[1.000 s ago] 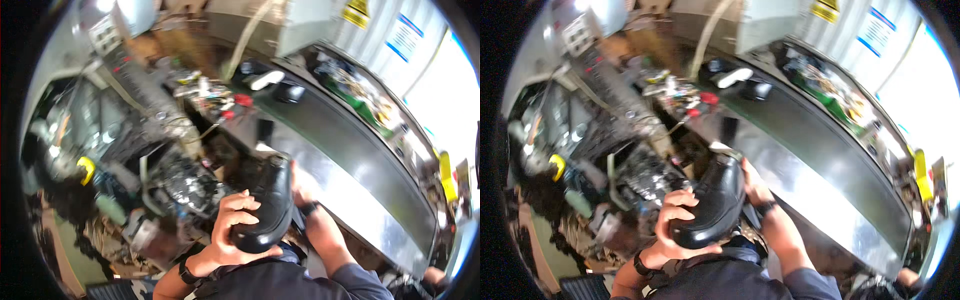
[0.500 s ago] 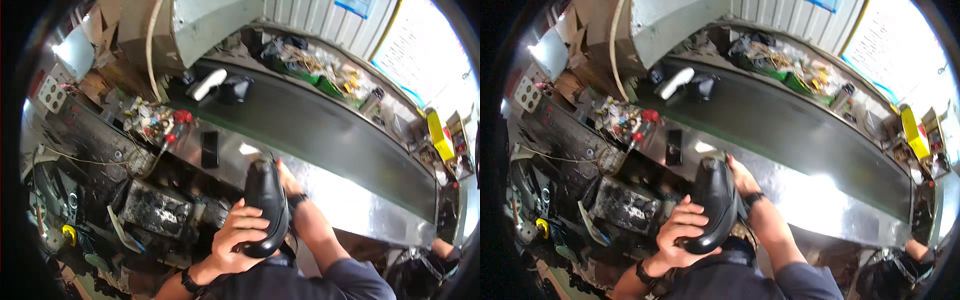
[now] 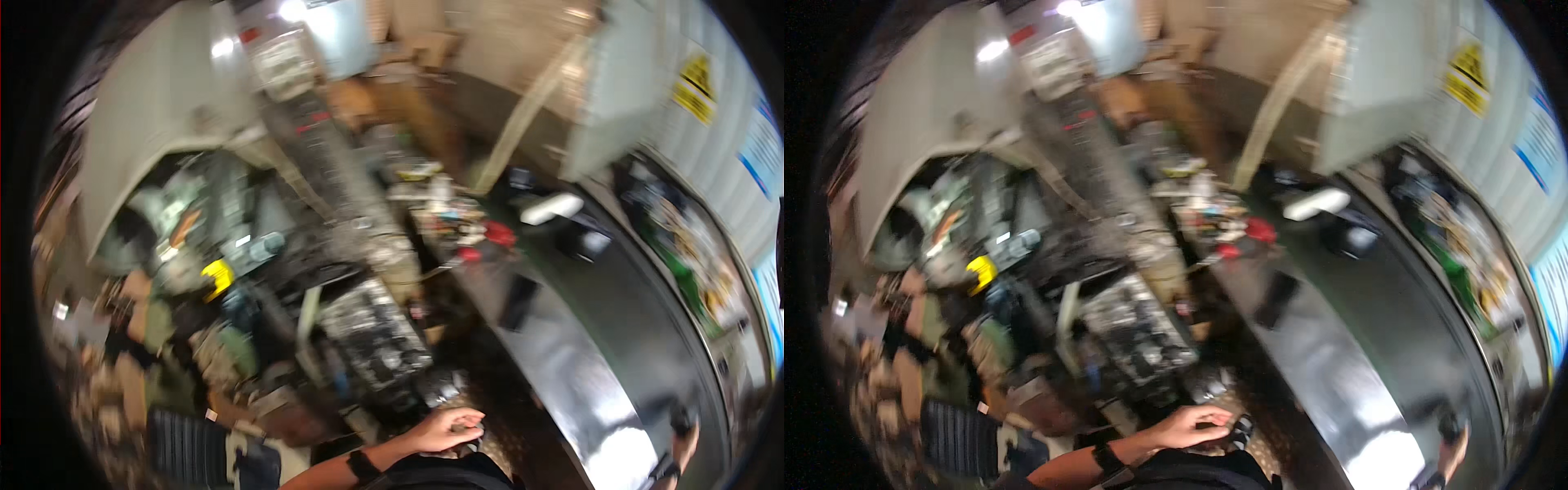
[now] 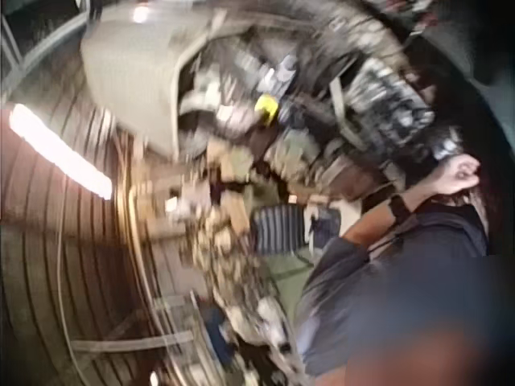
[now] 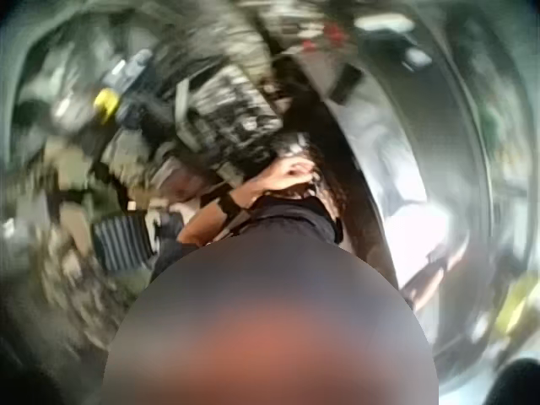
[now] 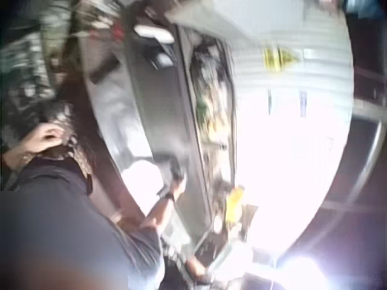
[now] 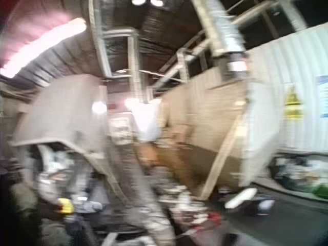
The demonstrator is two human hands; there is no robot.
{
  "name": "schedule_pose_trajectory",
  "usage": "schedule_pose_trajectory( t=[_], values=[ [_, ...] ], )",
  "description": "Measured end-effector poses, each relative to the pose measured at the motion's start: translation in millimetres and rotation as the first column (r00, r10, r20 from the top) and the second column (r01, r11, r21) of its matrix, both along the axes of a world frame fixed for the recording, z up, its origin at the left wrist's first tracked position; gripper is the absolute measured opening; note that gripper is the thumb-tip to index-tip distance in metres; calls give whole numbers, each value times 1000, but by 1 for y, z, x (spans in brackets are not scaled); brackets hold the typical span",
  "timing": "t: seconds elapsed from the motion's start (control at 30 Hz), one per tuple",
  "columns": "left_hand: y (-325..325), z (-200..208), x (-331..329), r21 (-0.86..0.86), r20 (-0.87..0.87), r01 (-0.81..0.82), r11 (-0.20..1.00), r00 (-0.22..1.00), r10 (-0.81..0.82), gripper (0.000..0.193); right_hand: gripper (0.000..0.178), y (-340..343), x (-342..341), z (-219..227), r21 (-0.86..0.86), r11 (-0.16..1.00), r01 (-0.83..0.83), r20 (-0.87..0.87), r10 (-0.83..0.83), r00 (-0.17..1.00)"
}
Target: Operate a lasting machine to shape and pull the upper part of the shoe over the last.
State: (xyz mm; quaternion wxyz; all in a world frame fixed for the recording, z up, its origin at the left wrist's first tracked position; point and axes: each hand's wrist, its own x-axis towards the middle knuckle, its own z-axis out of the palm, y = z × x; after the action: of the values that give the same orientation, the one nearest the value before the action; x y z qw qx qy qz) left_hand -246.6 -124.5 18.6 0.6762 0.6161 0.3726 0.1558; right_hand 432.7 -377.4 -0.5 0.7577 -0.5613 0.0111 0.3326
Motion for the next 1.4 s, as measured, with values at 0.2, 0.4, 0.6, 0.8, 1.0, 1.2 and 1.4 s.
schedule_pose_trajectory(
  t=[0.2,0.4,0.6,0.8,1.0,1.2,1.4],
  values=[
    [-26,25,-111,-23,59,-193,981,979,194,49,38,200,-156,-40,-272,937,-219,414,319,853],
    [-50,68,-197,15,231,-104,994,968,98,34,56,327,-635,73,-179,175,-968,610,792,31],
    [-96,93,-310,-134,629,-342,930,696,347,29,128,324,-903,145,-508,196,-839,794,484,-368],
    [-126,88,-386,-288,655,-597,749,448,609,27,103,326,-933,91,-366,464,-807,922,299,-246],
    [-61,108,-396,-236,474,-912,335,193,859,20,103,326,-931,95,-339,476,-812,931,295,-216],
    [-4,125,-385,-151,611,-972,180,51,790,20,113,323,-933,106,-241,278,-930,890,446,-97],
    [10,135,-366,-107,578,-994,11,-53,814,83,92,315,-896,186,-322,173,-931,726,676,-126]
  ],
)
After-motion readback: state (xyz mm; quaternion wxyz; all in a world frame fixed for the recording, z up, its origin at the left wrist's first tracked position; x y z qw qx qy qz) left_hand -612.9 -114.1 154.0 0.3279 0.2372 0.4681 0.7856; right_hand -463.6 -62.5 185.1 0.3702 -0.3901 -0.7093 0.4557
